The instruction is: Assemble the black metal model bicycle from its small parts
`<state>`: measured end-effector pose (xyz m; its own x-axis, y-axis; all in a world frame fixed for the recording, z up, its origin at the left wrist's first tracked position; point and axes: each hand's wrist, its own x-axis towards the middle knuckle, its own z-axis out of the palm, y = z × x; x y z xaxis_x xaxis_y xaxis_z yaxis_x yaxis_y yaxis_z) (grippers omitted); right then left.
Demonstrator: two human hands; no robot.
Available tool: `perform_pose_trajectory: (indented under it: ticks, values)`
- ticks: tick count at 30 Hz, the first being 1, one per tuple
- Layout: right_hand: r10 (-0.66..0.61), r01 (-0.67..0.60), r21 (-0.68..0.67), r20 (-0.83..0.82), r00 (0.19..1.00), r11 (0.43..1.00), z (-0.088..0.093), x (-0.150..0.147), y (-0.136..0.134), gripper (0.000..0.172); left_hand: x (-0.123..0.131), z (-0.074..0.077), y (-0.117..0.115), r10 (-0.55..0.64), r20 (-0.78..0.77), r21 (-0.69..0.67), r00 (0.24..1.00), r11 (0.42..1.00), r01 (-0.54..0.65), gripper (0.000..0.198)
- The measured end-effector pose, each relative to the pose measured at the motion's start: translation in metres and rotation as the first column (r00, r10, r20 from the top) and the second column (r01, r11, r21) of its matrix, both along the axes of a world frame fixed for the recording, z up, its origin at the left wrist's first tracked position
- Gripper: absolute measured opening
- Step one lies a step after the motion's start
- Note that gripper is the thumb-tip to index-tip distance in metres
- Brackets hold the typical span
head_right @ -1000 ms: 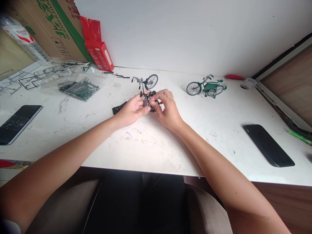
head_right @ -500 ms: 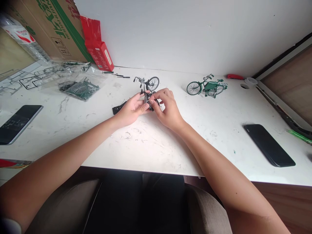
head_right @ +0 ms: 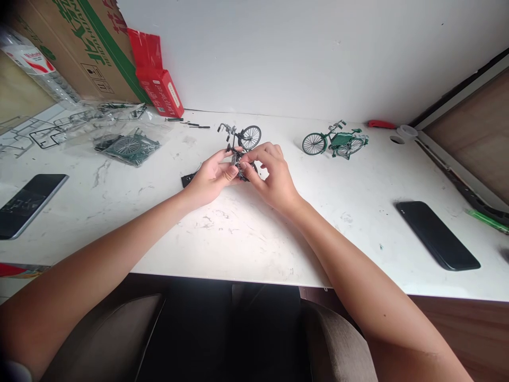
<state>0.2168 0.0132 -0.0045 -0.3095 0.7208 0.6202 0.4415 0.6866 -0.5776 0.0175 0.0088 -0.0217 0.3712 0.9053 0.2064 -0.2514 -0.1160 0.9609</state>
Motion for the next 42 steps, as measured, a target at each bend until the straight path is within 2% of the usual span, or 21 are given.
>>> perform_pose_trajectory:
  ticks: [6, 10, 13, 16, 20, 23, 26, 28, 30, 33, 37, 40, 42]
  values:
    - [0.002, -0.002, 0.000, 0.014, 1.000, 1.000, 0.004, 0.001, -0.003, 0.029, 0.001, 0.004, -0.002, 0.019, 0.042, -0.106, 0.999, 0.994, -0.014, 0.086]
    - [0.025, -0.031, 0.116, 0.047, 0.999, 0.993, 0.003, 0.002, -0.002, 0.039, 0.001, 0.008, -0.002, 0.039, 0.061, -0.155, 0.997, 0.988, -0.029, 0.074]
    - [0.009, -0.017, 0.200, 0.039, 0.999, 0.980, 0.000, 0.002, 0.001, 0.026, -0.001, 0.010, -0.003, 0.030, 0.084, -0.162, 0.996, 0.987, -0.016, 0.067]
    - [-0.018, 0.018, 0.204, -0.001, 1.000, 0.979, -0.002, 0.004, 0.002, 0.017, -0.003, 0.012, -0.002, -0.015, 0.101, -0.134, 0.995, 0.991, 0.028, 0.064]
    - [-0.076, 0.083, 0.134, -0.052, 0.996, 0.988, -0.001, 0.004, -0.001, 0.020, -0.003, 0.010, -0.001, -0.010, 0.050, -0.061, 0.999, 0.998, 0.013, 0.066]
    - [-0.118, 0.129, 0.099, -0.115, 0.986, 0.987, 0.002, 0.001, -0.004, 0.015, -0.003, 0.007, -0.002, 0.084, -0.036, -0.011, 0.996, 0.996, -0.084, 0.067]
    - [-0.108, 0.120, 0.059, -0.175, 0.979, 0.991, 0.002, -0.003, -0.007, 0.011, -0.005, 0.008, -0.003, 0.200, -0.141, 0.055, 0.970, 0.979, -0.194, 0.059]
    - [-0.096, 0.100, 0.011, -0.197, 0.976, 0.995, 0.001, -0.006, -0.008, 0.012, -0.009, 0.011, -0.002, 0.296, -0.212, 0.113, 0.931, 0.954, -0.277, 0.051]
    - [-0.091, 0.083, -0.043, -0.223, 0.971, 0.996, 0.000, -0.007, -0.010, 0.014, -0.013, 0.017, -0.001, 0.416, -0.253, 0.219, 0.874, 0.904, -0.367, 0.045]
    - [-0.088, 0.037, -0.159, -0.330, 0.940, 0.987, -0.003, -0.008, -0.008, 0.019, -0.018, 0.026, -0.001, 0.538, -0.289, 0.363, 0.792, 0.827, -0.430, 0.041]
    - [-0.143, -0.042, -0.351, -0.483, 0.864, 0.935, -0.007, -0.007, 0.001, 0.030, -0.016, 0.034, -0.005, 0.578, -0.306, 0.428, 0.756, 0.793, -0.433, 0.041]
    - [-0.221, -0.090, -0.475, -0.558, 0.800, 0.875, -0.009, -0.003, 0.009, 0.040, -0.013, 0.032, -0.010, 0.524, -0.336, 0.454, 0.783, 0.818, -0.352, 0.046]
    - [-0.255, -0.100, -0.510, -0.580, 0.774, 0.854, -0.010, 0.000, 0.013, 0.045, -0.011, 0.029, -0.012, 0.465, -0.371, 0.465, 0.804, 0.842, -0.273, 0.049]
